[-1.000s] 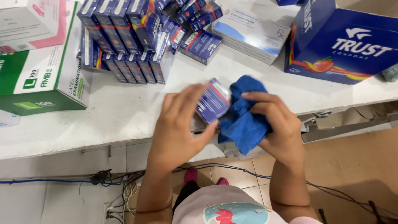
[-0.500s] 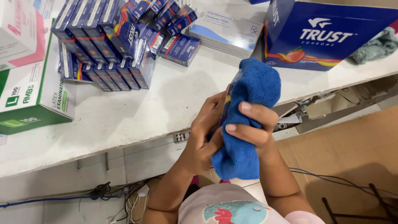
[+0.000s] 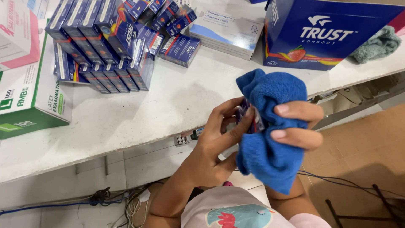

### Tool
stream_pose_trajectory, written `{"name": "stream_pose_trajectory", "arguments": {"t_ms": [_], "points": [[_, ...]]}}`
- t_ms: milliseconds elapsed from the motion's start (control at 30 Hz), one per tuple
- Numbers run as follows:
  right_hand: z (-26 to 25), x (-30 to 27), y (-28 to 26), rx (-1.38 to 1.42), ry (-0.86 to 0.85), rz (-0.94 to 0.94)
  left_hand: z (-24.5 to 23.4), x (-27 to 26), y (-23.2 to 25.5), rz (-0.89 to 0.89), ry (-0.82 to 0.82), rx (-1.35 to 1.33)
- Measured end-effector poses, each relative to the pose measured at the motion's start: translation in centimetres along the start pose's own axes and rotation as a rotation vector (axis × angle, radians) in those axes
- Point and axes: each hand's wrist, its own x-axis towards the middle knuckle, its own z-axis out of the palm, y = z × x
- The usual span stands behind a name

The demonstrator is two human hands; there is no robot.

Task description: The person wipes a large blue box with a blue cloth, then opens it to reveal smaller boxes inside. They proceed to wipe several of the smaller boxes individually with the cloth and place them on the counter.

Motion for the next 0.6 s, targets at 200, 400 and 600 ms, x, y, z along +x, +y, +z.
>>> {"name": "stream_pose_trajectory", "arguments": {"t_ms": [200,400,600], "points": [[-1.2,0.2,2.4,0.198,0.049,0.029,-0.3,0.0,0.3,-0.029,-0.059,-0.081],[4.1,1.9,5.3,0.078,0.129,-0.436,-0.8,0.1,0.4,0.018,0.04,-0.131],[1.6,-2.6,7.7,-0.273,-0.055,-0.534,-0.2,-0.2,-0.6,-0.061,0.28,-0.037]]}}
